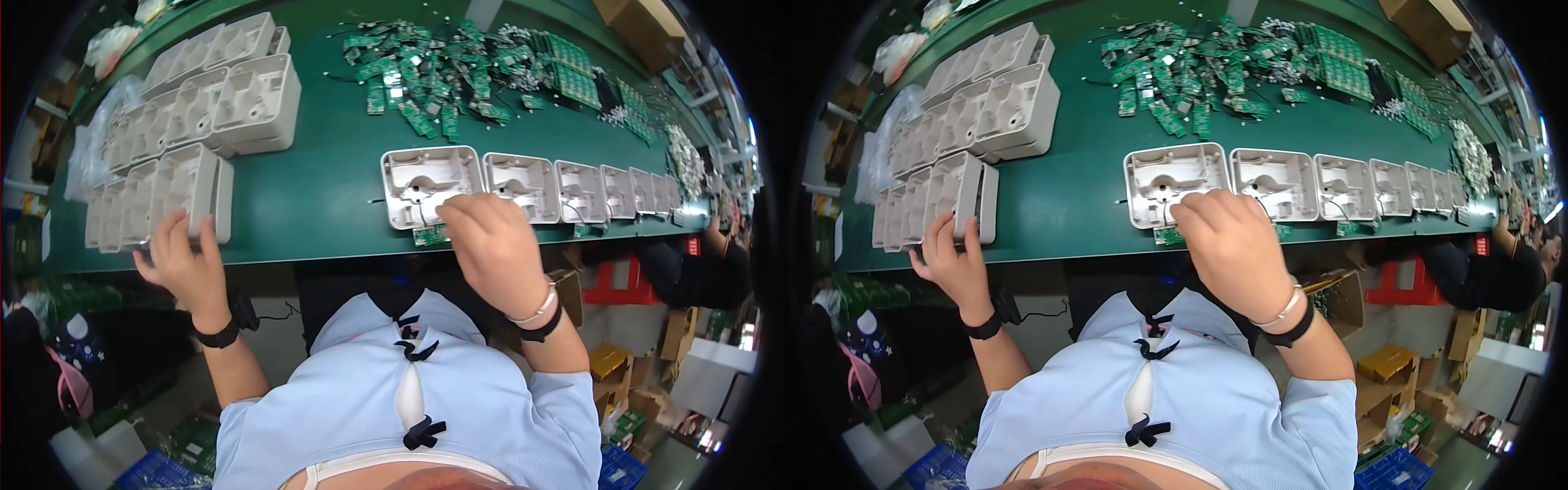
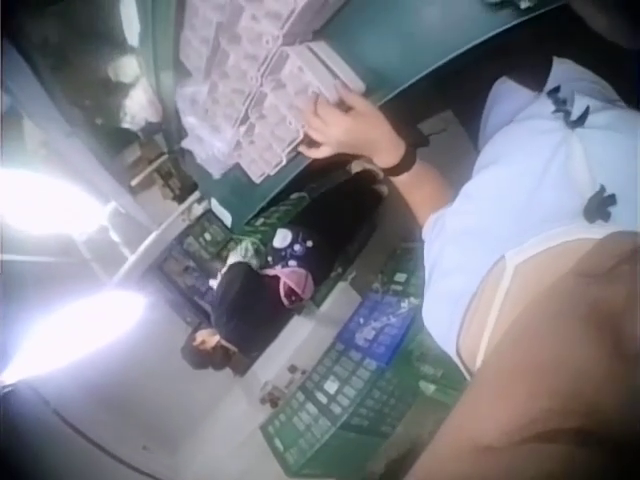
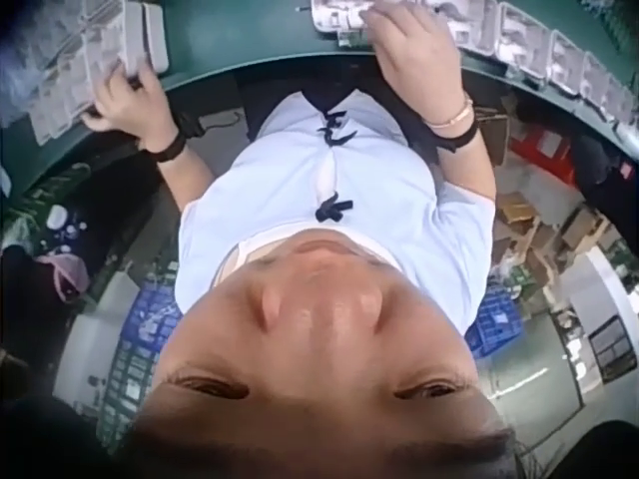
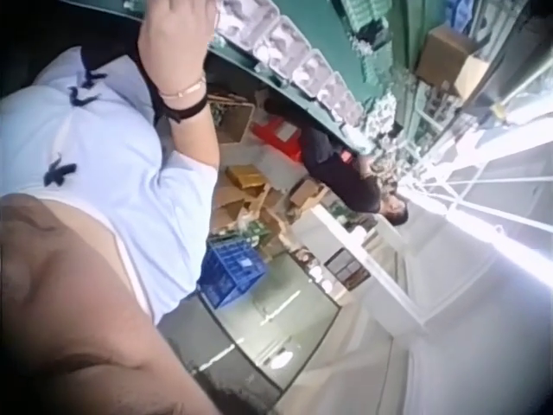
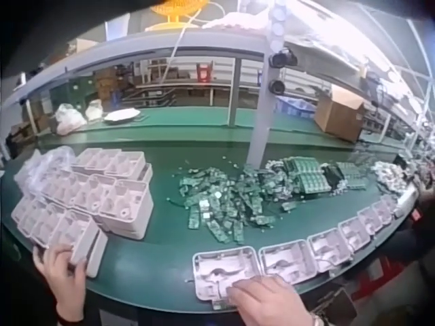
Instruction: Assembling circuit boards and wires into plastic enclosures on a production line.
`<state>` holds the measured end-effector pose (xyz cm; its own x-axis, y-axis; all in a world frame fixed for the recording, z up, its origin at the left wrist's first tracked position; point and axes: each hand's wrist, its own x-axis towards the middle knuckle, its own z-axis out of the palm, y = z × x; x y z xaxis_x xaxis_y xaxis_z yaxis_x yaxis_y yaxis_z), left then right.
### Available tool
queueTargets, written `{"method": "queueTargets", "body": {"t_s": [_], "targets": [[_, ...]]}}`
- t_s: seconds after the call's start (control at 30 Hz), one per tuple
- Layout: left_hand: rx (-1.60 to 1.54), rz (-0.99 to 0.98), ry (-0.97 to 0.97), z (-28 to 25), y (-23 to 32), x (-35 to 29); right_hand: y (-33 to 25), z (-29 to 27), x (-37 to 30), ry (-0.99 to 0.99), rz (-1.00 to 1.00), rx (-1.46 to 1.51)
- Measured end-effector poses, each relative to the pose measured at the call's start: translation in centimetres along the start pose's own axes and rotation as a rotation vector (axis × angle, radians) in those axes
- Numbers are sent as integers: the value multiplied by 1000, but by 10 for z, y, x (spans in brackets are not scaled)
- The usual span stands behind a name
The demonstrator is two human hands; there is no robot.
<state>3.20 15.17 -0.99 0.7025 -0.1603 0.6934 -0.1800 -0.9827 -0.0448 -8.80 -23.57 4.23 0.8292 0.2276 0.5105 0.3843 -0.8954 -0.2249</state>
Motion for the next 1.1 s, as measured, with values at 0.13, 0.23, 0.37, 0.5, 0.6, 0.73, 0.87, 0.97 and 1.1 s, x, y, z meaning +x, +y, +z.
{"method": "queueTargets", "body": {"t_s": [0.13, 0.23, 0.37, 0.5, 0.6, 0.73, 0.87, 0.97, 1.1], "targets": [[-83, -20, 84, 0, 6, -9, 20, -58, 12, -90, 166, -45], [-178, 0, 170, -8, 17, -15, 57, -83, 24, -142, 260, -260], [-442, 176, 140, -22, 46, -18, 117, -74, 55, -268, 308, -342], [-629, 254, -25, -25, 70, -19, 162, -35, 91, -420, 325, -486], [-698, 280, -88, -19, 80, -22, 180, -6, 108, -439, 343, -517], [-722, 319, -114, -13, 86, -23, 212, 16, 109, -548, 385, -618], [-733, 334, -160, -9, 84, -29, 204, 8, 105, -346, 235, -692], [-735, 330, -167, -6, 84, -32, 187, -15, 103, -174, 108, -487], [-705, 332, -160, -3, 83, -35, 174, -41, 102, -74, 212, -567]]}}
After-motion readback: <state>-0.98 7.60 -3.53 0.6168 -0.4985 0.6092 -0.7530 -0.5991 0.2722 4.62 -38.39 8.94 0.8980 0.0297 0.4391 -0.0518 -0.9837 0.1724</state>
